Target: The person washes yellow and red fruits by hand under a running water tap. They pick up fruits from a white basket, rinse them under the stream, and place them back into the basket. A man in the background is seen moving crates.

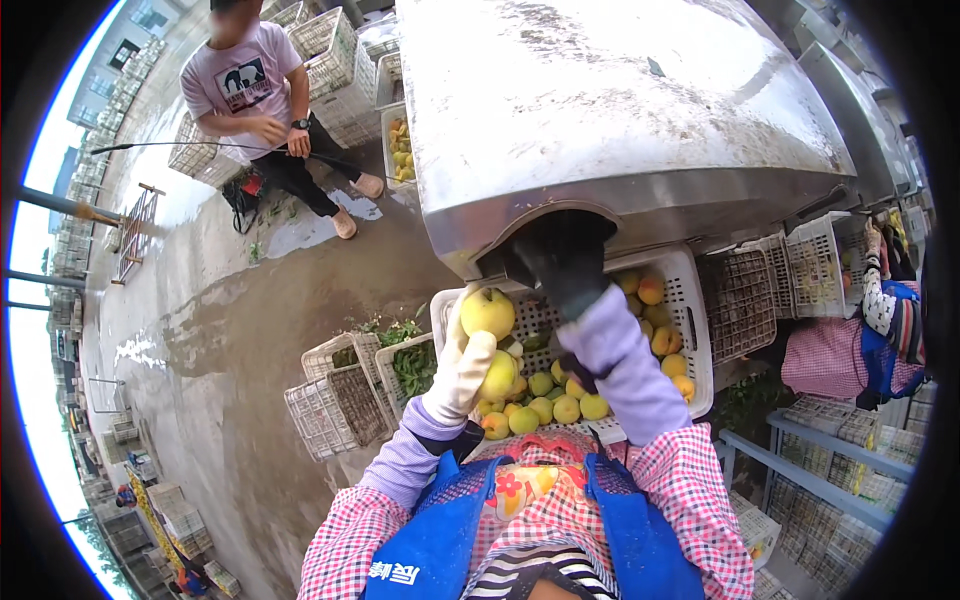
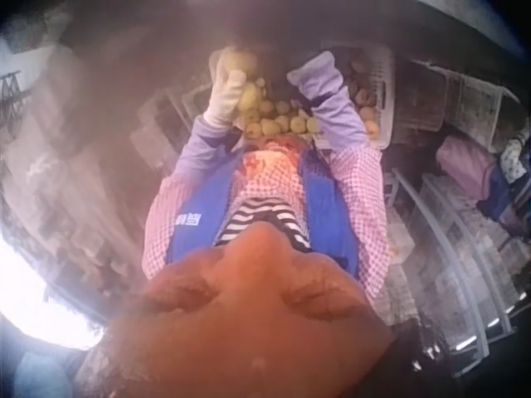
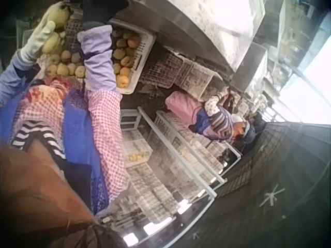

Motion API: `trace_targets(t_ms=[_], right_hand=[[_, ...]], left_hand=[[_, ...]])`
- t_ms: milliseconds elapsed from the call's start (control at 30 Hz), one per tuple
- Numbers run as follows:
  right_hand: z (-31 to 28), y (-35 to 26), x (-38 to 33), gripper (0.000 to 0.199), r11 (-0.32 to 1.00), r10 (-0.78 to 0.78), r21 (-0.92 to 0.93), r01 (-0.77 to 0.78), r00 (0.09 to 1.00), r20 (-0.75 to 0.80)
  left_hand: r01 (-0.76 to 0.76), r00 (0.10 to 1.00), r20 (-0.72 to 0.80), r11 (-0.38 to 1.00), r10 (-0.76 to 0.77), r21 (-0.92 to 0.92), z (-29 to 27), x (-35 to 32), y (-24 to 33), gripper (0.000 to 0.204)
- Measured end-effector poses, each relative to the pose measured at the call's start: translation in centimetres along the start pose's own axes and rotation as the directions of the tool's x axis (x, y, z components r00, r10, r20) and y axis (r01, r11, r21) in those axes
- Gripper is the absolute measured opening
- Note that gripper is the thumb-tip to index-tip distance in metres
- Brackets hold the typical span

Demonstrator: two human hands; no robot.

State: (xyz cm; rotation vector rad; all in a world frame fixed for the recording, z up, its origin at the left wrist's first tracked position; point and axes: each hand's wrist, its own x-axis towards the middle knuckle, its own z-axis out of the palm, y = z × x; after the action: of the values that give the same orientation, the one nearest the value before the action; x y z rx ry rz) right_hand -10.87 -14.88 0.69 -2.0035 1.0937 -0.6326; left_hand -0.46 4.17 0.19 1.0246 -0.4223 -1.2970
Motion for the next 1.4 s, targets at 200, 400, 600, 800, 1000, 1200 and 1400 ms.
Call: trace_targets(t_ms=[200, 400, 600, 800, 1000, 1200, 1400], right_hand=[[2.3, -2.3, -10.1, 0.089, 0.946, -0.07, 0.305, 0.109, 0.988, -0.136], [3.1, 2.2, -5.0, 0.079, 0.872, -0.454, -0.351, 0.34, 0.831, -0.321], [7.3, 7.5, 1.4, 0.063, 0.916, -0.215, -0.359, 0.177, 0.974, -0.067], [3.2, 1.9, -1.5, 0.088, 0.877, -0.438, -0.217, 0.427, 0.899, -0.002], [2.4, -1.0, -11.7, 0.093, 0.939, -0.321, -0.171, 0.297, 0.938, -0.134], [2.6, 1.0, -9.2, 0.078, 0.949, -0.303, -0.153, 0.275, 0.929, -0.211], [3.7, 0.7, 0.0, 0.065, 0.999, 0.045, 0.004, -0.045, 0.996, 0.074]], left_hand=[[-0.529, 0.795, 0.158, 0.543, 0.585, 0.652, 3.7, 1.3, -0.7, 0.078], [-0.148, 0.946, -0.213, 0.91, 0.245, 0.387, 3.0, 1.7, -2.5, 0.064], [0.172, 0.95, -0.144, 0.85, -0.276, -0.498, -1.3, 2.1, -4.6, 0.041], [0.111, 0.993, 0.05, 0.755, -0.104, -0.646, -2.1, 1.8, -3.6, 0.057], [0.222, 0.969, 0.025, 0.815, -0.247, -0.535, 2.6, 0.4, -1.0, 0.051], [0.024, 0.999, 0.032, 0.887, -0.011, -0.461, 2.0, 1.5, -3.1, 0.051], [-0.034, 0.929, -0.36, 0.948, -0.087, -0.318, -3.6, 1.1, -5.2, 0.066]])
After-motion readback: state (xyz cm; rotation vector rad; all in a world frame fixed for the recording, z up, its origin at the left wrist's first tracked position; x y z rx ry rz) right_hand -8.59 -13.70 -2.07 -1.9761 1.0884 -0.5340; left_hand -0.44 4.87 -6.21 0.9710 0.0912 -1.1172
